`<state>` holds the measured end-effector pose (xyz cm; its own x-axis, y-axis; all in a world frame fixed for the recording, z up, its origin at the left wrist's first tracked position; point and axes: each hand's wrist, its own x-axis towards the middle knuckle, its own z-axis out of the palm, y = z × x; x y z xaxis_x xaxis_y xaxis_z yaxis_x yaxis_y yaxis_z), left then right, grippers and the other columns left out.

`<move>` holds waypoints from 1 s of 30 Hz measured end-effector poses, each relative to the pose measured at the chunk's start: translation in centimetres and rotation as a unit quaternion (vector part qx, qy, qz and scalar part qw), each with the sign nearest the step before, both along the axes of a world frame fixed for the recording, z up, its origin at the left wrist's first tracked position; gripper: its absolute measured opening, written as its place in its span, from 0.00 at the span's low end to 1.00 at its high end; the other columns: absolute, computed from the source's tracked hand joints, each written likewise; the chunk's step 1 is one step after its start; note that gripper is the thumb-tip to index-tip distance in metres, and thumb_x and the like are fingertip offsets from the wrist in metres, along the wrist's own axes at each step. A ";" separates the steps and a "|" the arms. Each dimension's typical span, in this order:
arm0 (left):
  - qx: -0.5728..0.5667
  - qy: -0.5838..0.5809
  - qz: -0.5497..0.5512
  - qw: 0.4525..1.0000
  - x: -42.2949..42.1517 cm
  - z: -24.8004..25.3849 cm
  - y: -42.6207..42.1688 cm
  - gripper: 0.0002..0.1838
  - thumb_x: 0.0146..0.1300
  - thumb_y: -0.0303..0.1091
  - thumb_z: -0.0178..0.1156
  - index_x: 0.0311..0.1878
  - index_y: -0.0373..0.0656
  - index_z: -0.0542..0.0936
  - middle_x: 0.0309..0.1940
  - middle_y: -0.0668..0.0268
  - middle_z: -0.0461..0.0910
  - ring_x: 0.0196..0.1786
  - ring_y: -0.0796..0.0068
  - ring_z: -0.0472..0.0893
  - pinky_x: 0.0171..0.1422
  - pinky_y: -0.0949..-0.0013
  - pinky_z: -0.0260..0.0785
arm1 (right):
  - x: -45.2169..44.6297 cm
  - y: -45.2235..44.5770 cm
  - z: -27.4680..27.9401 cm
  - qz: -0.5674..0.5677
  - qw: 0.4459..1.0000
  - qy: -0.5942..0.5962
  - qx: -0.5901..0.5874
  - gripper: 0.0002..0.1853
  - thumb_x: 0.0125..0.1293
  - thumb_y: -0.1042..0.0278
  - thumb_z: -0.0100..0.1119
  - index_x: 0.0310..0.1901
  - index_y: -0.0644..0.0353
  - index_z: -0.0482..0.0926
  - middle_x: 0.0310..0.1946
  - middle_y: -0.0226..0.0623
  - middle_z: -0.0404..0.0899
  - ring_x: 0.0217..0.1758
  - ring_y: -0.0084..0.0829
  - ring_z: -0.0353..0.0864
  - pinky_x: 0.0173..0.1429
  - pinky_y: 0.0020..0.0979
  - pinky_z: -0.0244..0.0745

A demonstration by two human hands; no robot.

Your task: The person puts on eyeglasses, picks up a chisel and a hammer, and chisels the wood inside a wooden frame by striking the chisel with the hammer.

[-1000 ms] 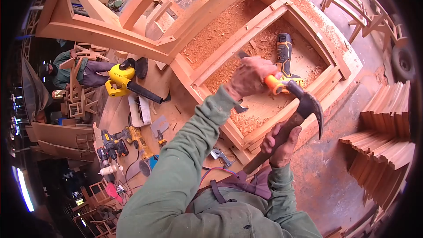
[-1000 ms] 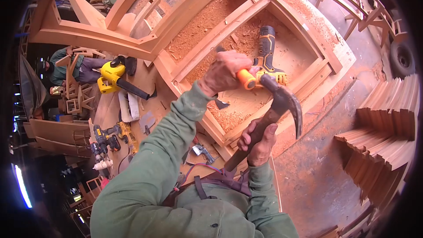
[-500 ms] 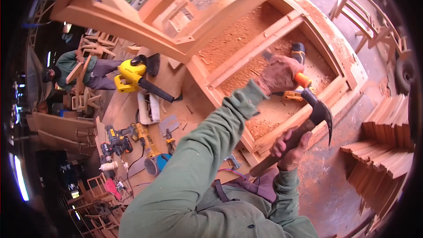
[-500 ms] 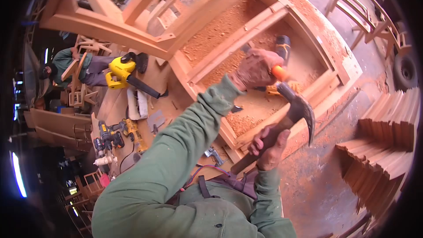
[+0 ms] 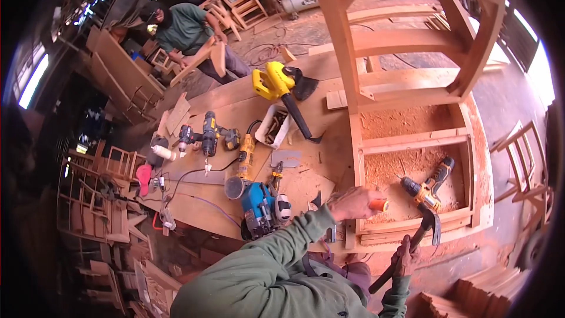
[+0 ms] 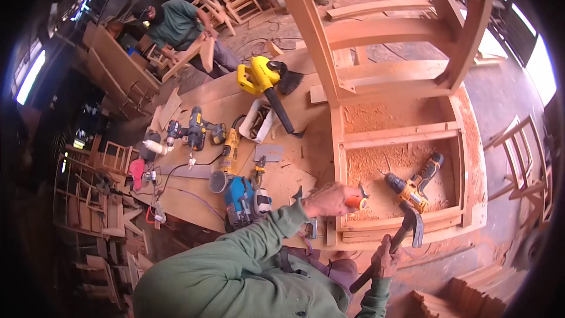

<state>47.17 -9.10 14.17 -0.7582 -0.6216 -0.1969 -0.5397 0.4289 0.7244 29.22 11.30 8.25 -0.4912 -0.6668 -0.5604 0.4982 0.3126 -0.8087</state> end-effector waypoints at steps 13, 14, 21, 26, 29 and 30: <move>0.004 -0.137 0.136 0.981 5.8 -6.3 7.5 0.30 0.56 0.36 0.70 0.59 0.34 0.71 0.66 0.42 0.64 0.59 0.38 0.77 0.61 0.46 0.73 | -3.0 -3.9 -7.5 0.201 0.968 0.130 -0.075 0.10 0.67 0.63 0.67 0.36 0.57 0.75 0.19 0.22 0.67 0.18 0.16 0.64 0.22 0.23 0.58; -0.004 -0.135 0.134 0.982 5.9 -10.0 8.2 0.32 0.55 0.36 0.71 0.59 0.33 0.69 0.71 0.40 0.60 0.62 0.37 0.76 0.62 0.48 0.74 | -3.4 -4.1 -10.7 0.211 0.954 0.189 -0.099 0.11 0.67 0.63 0.66 0.36 0.57 0.74 0.19 0.23 0.67 0.17 0.16 0.64 0.22 0.23 0.59; 0.009 -0.163 0.137 0.977 5.1 -11.4 10.3 0.30 0.54 0.34 0.72 0.56 0.33 0.69 0.75 0.35 0.50 0.59 0.36 0.78 0.59 0.48 0.76 | -2.9 -4.0 -10.9 0.246 0.960 0.104 -0.082 0.12 0.64 0.68 0.65 0.47 0.60 0.76 0.23 0.27 0.72 0.18 0.18 0.67 0.22 0.23 0.61; 0.027 -0.186 0.120 0.975 4.9 -9.8 9.4 0.28 0.53 0.33 0.72 0.53 0.34 0.70 0.76 0.34 0.48 0.58 0.38 0.79 0.58 0.50 0.76 | -3.9 -3.3 -12.8 0.285 0.942 0.154 -0.091 0.24 0.64 0.68 0.66 0.59 0.67 0.73 0.45 0.39 0.83 0.37 0.29 0.82 0.40 0.28 0.76; 0.011 -0.181 0.114 0.977 5.1 -12.3 9.0 0.26 0.53 0.37 0.72 0.51 0.34 0.73 0.75 0.31 0.50 0.56 0.38 0.81 0.59 0.49 0.75 | -4.0 -3.3 -12.9 0.305 0.921 0.214 -0.111 0.29 0.63 0.67 0.66 0.63 0.67 0.71 0.48 0.44 0.84 0.43 0.36 0.85 0.46 0.34 0.79; 0.001 -0.181 0.115 0.977 5.1 -13.3 9.0 0.27 0.52 0.38 0.72 0.51 0.33 0.75 0.74 0.29 0.51 0.55 0.37 0.81 0.59 0.48 0.75 | -4.0 -3.4 -12.4 0.315 0.916 0.222 -0.111 0.30 0.62 0.66 0.67 0.65 0.67 0.71 0.48 0.46 0.85 0.45 0.39 0.86 0.48 0.35 0.79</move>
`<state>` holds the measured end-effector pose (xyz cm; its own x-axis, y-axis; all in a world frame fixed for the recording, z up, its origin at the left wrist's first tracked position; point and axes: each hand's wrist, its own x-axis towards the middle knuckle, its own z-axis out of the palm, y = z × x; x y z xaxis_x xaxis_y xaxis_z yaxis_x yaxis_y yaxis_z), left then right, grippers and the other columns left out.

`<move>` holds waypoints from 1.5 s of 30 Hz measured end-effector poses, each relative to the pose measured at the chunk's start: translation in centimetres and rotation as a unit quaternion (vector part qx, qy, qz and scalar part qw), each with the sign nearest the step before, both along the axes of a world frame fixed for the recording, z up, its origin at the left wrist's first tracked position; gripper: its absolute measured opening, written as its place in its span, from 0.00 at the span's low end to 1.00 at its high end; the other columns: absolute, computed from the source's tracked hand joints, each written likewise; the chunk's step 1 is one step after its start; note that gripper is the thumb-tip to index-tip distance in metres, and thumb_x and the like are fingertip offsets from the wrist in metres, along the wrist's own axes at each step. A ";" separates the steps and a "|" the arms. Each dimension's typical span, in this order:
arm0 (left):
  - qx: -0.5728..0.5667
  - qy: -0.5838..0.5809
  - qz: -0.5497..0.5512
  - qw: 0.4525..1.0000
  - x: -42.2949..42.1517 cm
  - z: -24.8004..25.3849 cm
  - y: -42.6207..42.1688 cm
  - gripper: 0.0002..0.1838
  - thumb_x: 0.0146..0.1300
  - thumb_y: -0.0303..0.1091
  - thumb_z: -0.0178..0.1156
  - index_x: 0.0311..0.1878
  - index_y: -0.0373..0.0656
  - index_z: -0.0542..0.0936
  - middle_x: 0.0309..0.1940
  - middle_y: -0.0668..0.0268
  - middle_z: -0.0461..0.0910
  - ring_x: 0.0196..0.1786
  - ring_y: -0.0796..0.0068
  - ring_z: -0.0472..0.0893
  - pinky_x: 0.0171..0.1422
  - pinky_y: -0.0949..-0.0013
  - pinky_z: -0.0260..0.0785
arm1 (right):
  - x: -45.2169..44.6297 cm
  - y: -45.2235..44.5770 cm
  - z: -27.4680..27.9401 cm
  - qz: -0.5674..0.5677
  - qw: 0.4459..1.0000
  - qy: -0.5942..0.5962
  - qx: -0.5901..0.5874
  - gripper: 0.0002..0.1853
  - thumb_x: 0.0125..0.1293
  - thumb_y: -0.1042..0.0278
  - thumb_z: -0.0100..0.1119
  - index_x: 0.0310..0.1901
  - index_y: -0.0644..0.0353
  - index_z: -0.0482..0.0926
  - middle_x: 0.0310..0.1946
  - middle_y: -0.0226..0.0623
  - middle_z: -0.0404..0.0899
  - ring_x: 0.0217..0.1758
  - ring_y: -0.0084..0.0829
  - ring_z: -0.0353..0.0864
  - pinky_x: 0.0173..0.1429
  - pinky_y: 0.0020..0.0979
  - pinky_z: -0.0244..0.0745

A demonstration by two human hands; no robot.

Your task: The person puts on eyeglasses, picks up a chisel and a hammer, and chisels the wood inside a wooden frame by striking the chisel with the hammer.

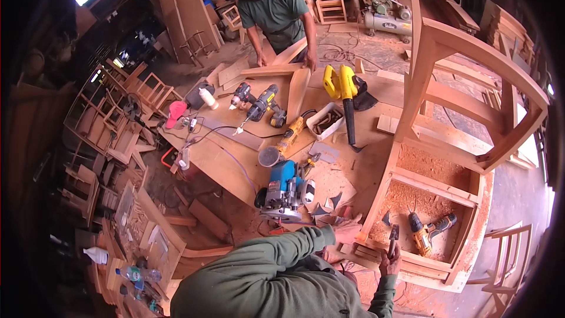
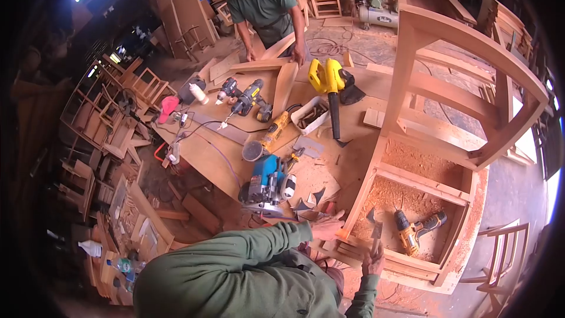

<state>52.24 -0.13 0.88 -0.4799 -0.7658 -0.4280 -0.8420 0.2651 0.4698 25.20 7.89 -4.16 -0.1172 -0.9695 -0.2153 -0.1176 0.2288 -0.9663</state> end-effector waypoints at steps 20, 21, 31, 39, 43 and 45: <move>-0.017 -0.040 0.022 0.999 -2.8 2.2 3.1 0.28 0.49 0.32 0.64 0.52 0.22 0.74 0.63 0.26 0.64 0.48 0.35 0.83 0.54 0.45 0.77 | 0.1 -0.7 4.9 0.092 0.947 0.306 0.030 0.29 0.60 0.55 0.69 0.62 0.54 0.75 0.42 0.57 0.84 0.47 0.58 0.82 0.49 0.51 0.77; -0.015 -0.044 0.014 0.999 -2.8 2.7 3.3 0.25 0.49 0.33 0.65 0.48 0.24 0.76 0.64 0.26 0.64 0.48 0.35 0.83 0.55 0.45 0.76 | 0.2 -0.5 4.7 0.096 0.946 0.307 0.030 0.29 0.60 0.55 0.68 0.62 0.54 0.75 0.42 0.57 0.84 0.47 0.58 0.83 0.49 0.51 0.77; -0.022 -0.006 -0.033 0.999 -1.1 7.1 0.6 0.11 0.47 0.33 0.64 0.33 0.35 0.85 0.48 0.34 0.79 0.44 0.41 0.85 0.49 0.45 0.76 | 1.3 0.2 4.1 0.034 0.975 0.217 0.029 0.27 0.61 0.57 0.67 0.61 0.52 0.74 0.33 0.54 0.82 0.38 0.53 0.84 0.42 0.49 0.76; -0.063 0.056 -0.140 0.987 -2.3 12.8 -8.6 0.14 0.44 0.40 0.66 0.29 0.37 0.84 0.27 0.46 0.83 0.35 0.45 0.85 0.42 0.51 0.77 | 4.2 -0.5 12.5 -0.209 0.973 -0.057 0.085 0.18 0.65 0.68 0.68 0.55 0.58 0.76 0.24 0.24 0.69 0.24 0.17 0.63 0.28 0.23 0.62; -0.061 0.074 -0.228 0.969 -7.2 13.1 -12.6 0.11 0.45 0.39 0.66 0.30 0.44 0.85 0.24 0.48 0.82 0.32 0.46 0.84 0.39 0.50 0.76 | 5.4 -2.0 21.3 -0.245 0.938 -0.238 -0.055 0.24 0.74 0.64 0.58 0.67 0.60 0.68 0.26 0.24 0.71 0.22 0.16 0.67 0.25 0.21 0.64; -0.078 0.112 -0.302 0.943 -10.7 13.4 -14.3 0.11 0.46 0.41 0.67 0.30 0.45 0.85 0.23 0.50 0.81 0.31 0.47 0.84 0.39 0.50 0.76 | 7.4 -0.8 20.3 -0.268 0.927 -0.239 -0.113 0.29 0.77 0.45 0.51 0.65 0.61 0.68 0.24 0.27 0.69 0.21 0.18 0.66 0.24 0.21 0.62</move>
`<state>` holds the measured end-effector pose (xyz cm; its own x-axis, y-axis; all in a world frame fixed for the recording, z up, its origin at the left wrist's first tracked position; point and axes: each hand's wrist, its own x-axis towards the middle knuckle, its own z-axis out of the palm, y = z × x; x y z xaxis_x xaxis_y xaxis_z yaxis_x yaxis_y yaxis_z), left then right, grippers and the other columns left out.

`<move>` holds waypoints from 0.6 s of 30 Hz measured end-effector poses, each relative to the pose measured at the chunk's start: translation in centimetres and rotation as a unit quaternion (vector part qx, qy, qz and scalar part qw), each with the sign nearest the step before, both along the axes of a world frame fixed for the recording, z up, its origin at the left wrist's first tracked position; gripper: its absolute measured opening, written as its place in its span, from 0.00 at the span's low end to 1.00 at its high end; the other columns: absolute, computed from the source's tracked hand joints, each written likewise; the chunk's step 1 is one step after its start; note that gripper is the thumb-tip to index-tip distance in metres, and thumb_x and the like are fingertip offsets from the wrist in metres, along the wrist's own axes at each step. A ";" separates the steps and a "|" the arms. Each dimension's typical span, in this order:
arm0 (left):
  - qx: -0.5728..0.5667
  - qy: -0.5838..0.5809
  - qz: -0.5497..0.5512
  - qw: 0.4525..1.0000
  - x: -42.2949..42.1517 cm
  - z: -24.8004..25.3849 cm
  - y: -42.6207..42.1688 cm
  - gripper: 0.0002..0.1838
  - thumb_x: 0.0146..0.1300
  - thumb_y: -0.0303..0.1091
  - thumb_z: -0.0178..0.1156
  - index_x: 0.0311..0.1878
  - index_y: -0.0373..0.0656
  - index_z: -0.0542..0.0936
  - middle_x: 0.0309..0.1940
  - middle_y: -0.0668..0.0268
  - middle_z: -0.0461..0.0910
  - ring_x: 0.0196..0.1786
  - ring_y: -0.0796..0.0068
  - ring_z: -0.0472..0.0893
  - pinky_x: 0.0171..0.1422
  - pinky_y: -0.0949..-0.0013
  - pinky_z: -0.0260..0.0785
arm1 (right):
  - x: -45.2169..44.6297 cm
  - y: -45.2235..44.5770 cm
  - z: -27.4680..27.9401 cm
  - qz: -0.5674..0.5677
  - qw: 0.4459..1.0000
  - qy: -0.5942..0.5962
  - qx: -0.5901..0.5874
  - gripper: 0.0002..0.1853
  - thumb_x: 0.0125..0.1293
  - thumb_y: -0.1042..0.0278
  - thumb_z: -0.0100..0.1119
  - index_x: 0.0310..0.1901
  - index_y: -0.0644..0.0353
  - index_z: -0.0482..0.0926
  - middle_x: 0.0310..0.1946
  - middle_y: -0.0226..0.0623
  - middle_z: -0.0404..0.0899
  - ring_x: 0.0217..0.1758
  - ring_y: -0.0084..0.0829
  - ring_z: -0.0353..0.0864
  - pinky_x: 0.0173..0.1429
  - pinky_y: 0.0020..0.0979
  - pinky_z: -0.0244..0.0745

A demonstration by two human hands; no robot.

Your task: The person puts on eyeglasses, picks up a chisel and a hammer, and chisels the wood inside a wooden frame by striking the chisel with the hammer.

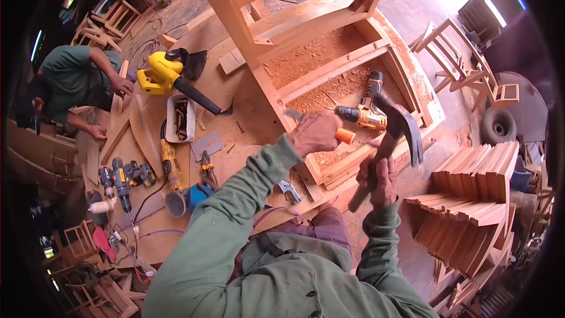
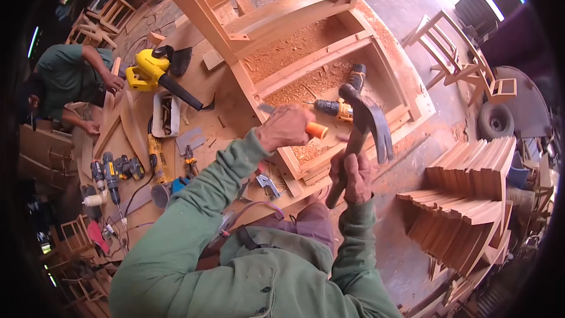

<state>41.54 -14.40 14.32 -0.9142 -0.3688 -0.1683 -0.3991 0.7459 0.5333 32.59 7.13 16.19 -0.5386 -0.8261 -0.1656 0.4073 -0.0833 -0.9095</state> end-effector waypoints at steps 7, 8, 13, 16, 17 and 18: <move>0.005 0.071 -0.172 0.983 -10.2 -1.5 -2.4 0.13 0.47 0.43 0.70 0.35 0.48 0.86 0.29 0.55 0.84 0.39 0.50 0.85 0.46 0.53 0.76 | 4.7 -0.2 -5.4 -0.130 0.959 -0.247 0.050 0.35 0.69 0.23 0.42 0.39 0.56 0.66 0.20 0.28 0.63 0.17 0.20 0.62 0.19 0.23 0.57; -0.007 0.055 -0.184 0.981 -11.2 -2.8 -2.4 0.14 0.46 0.42 0.70 0.36 0.49 0.86 0.30 0.55 0.85 0.40 0.51 0.85 0.47 0.53 0.75 | 4.9 -0.2 -5.9 -0.140 0.955 -0.257 0.049 0.36 0.69 0.23 0.42 0.39 0.57 0.66 0.20 0.28 0.63 0.17 0.20 0.62 0.19 0.23 0.57; -0.072 0.049 -0.221 0.971 -15.3 -5.8 -3.3 0.13 0.45 0.39 0.71 0.37 0.51 0.86 0.32 0.57 0.85 0.41 0.53 0.85 0.49 0.54 0.74 | 4.3 -0.4 -9.3 -0.160 0.951 -0.264 0.012 0.38 0.68 0.22 0.44 0.43 0.60 0.67 0.26 0.31 0.67 0.19 0.20 0.65 0.19 0.23 0.62; -0.096 0.115 -0.235 0.960 -16.6 -7.6 -3.7 0.10 0.45 0.38 0.69 0.32 0.49 0.83 0.29 0.60 0.84 0.38 0.56 0.85 0.45 0.55 0.75 | 3.5 -0.6 -9.8 -0.184 0.948 -0.261 0.000 0.39 0.67 0.21 0.44 0.43 0.60 0.67 0.26 0.31 0.66 0.19 0.20 0.65 0.19 0.23 0.61; -0.100 0.131 -0.232 0.959 -16.8 -7.7 -3.7 0.09 0.45 0.38 0.69 0.31 0.49 0.82 0.28 0.61 0.83 0.37 0.56 0.85 0.44 0.56 0.75 | 3.2 -0.3 -10.2 -0.171 0.952 -0.256 -0.009 0.39 0.65 0.20 0.45 0.44 0.58 0.67 0.27 0.30 0.66 0.20 0.21 0.65 0.19 0.23 0.61; -0.103 0.146 -0.229 0.957 -17.0 -7.9 -3.7 0.09 0.45 0.38 0.68 0.30 0.48 0.81 0.27 0.61 0.82 0.36 0.57 0.85 0.43 0.56 0.75 | 3.2 -0.2 -10.3 -0.184 0.947 -0.265 -0.005 0.39 0.65 0.20 0.45 0.44 0.58 0.67 0.28 0.30 0.66 0.20 0.21 0.65 0.19 0.23 0.60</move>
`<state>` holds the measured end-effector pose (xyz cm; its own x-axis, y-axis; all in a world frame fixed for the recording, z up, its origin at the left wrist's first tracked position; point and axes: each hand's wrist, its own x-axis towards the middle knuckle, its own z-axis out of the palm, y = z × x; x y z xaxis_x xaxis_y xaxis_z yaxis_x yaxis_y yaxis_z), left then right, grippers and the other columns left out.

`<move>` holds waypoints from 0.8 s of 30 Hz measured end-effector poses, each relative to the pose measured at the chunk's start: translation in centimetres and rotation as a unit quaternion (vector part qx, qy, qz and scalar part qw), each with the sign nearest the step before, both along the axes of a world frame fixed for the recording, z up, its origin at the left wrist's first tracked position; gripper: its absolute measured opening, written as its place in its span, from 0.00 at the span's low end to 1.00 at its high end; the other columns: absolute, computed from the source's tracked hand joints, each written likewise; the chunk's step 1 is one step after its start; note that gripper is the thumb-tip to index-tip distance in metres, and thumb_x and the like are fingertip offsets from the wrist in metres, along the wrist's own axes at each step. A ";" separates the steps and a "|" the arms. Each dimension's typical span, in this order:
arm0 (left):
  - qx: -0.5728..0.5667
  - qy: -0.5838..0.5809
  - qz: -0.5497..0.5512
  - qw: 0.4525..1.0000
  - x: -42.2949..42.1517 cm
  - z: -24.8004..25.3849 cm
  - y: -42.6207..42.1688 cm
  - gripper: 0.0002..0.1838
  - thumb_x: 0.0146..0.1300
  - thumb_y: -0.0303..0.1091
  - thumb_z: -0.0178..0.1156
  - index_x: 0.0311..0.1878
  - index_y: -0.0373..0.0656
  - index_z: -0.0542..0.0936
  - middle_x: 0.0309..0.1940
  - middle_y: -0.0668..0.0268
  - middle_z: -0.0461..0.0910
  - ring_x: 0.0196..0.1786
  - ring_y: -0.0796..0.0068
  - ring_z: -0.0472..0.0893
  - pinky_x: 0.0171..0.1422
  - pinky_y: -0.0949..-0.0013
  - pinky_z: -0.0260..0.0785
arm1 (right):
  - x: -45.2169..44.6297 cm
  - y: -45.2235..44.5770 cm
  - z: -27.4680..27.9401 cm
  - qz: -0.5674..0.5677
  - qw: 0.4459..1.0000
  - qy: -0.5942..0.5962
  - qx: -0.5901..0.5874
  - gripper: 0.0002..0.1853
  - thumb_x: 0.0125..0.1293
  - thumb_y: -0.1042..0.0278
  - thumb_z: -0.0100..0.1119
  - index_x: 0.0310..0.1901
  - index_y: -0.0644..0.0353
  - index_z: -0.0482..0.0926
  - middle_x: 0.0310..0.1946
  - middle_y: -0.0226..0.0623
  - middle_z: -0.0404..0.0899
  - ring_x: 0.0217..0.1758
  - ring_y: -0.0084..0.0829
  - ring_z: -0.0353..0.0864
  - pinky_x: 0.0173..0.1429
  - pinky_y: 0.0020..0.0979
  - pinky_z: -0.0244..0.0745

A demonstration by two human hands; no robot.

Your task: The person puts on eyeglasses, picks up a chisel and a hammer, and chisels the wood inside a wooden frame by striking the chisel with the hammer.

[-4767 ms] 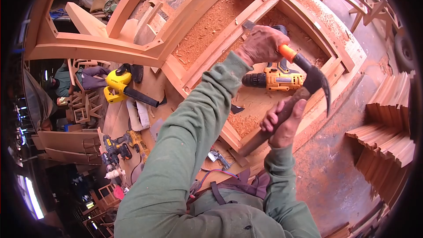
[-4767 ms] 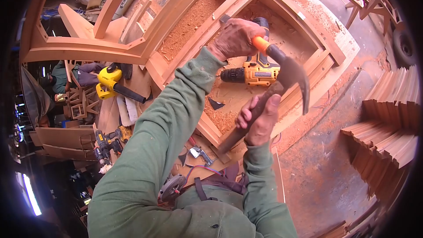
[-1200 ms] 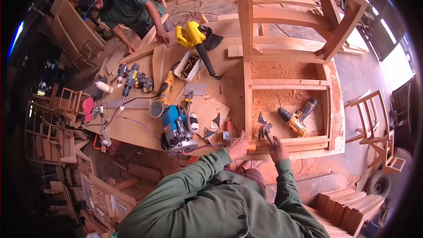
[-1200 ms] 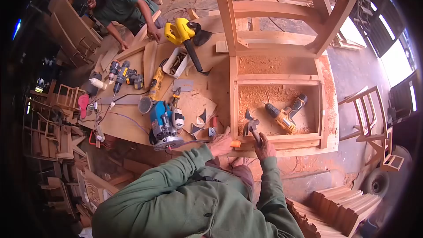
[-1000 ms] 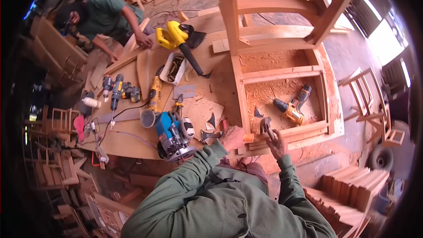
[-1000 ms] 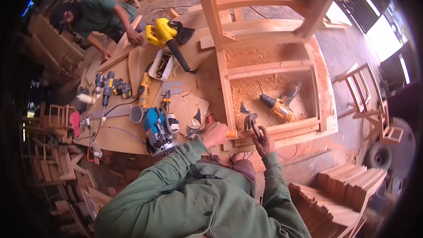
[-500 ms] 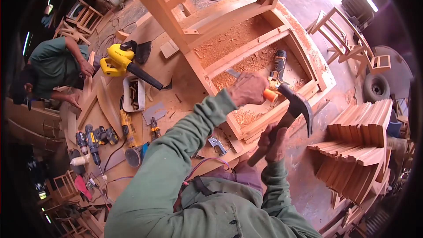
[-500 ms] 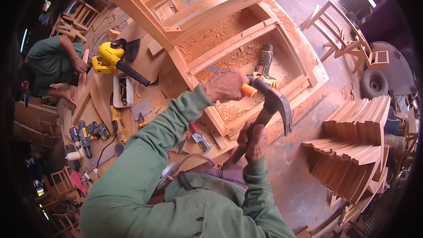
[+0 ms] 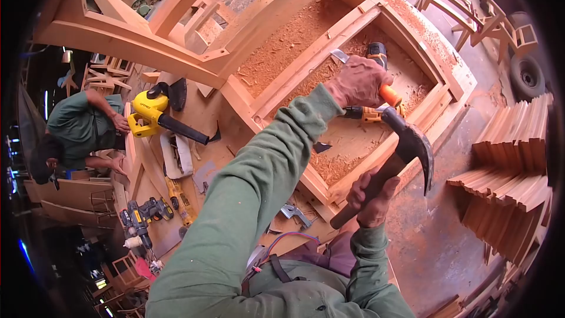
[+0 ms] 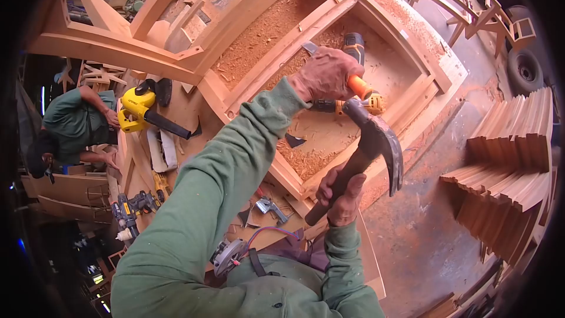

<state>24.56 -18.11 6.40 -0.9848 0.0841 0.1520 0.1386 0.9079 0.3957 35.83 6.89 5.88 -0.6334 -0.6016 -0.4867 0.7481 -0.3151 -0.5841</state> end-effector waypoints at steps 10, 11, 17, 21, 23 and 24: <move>0.040 0.112 0.010 0.993 -0.5 -0.8 0.1 0.11 0.50 0.40 0.68 0.27 0.46 0.77 0.26 0.61 0.80 0.33 0.56 0.84 0.39 0.56 0.75 | -0.4 0.2 -0.6 0.000 1.000 -0.004 0.001 0.39 0.63 0.18 0.46 0.41 0.57 0.66 0.26 0.30 0.65 0.19 0.21 0.64 0.19 0.23 0.60; 0.037 0.116 0.011 0.992 -0.5 -0.9 0.0 0.11 0.50 0.40 0.68 0.27 0.46 0.77 0.25 0.61 0.80 0.33 0.56 0.83 0.39 0.56 0.75 | -0.4 0.2 -0.6 0.004 1.000 -0.004 -0.001 0.39 0.63 0.18 0.46 0.40 0.57 0.66 0.25 0.30 0.65 0.19 0.21 0.64 0.19 0.23 0.60; 0.028 0.114 0.006 0.993 -0.3 -1.1 -0.5 0.10 0.51 0.40 0.67 0.26 0.48 0.77 0.23 0.62 0.80 0.30 0.58 0.83 0.36 0.57 0.75 | -1.3 -1.0 0.6 -0.022 1.000 0.015 0.005 0.40 0.65 0.17 0.38 0.37 0.57 0.65 0.18 0.30 0.62 0.14 0.22 0.60 0.19 0.25 0.60; 0.025 0.133 0.011 0.991 -1.0 -1.7 -0.5 0.09 0.50 0.42 0.66 0.26 0.49 0.77 0.23 0.63 0.81 0.30 0.60 0.85 0.36 0.58 0.75 | -1.7 -2.2 0.6 -0.088 0.995 0.026 -0.026 0.41 0.65 0.15 0.34 0.34 0.55 0.64 0.13 0.28 0.58 0.10 0.23 0.56 0.16 0.27 0.58; 0.013 0.133 0.022 0.991 -1.3 -1.7 -0.4 0.09 0.50 0.41 0.65 0.26 0.49 0.77 0.23 0.63 0.81 0.30 0.61 0.85 0.35 0.58 0.75 | -1.9 -2.9 0.5 -0.129 0.991 0.019 -0.042 0.40 0.65 0.15 0.34 0.31 0.54 0.63 0.12 0.28 0.57 0.09 0.23 0.55 0.14 0.27 0.56; 0.019 0.141 0.023 0.990 -1.4 -1.8 -0.3 0.09 0.50 0.41 0.65 0.26 0.49 0.77 0.23 0.63 0.81 0.30 0.61 0.85 0.35 0.58 0.75 | -1.9 -3.1 0.3 -0.126 0.991 0.013 -0.042 0.40 0.64 0.15 0.34 0.31 0.54 0.63 0.12 0.28 0.57 0.09 0.23 0.55 0.14 0.27 0.56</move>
<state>23.17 -18.43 4.59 -0.9057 0.0299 0.4229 0.2075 0.9012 0.3806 33.95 3.80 6.20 -0.7802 -0.4605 -0.4234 0.6246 -0.5373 -0.5666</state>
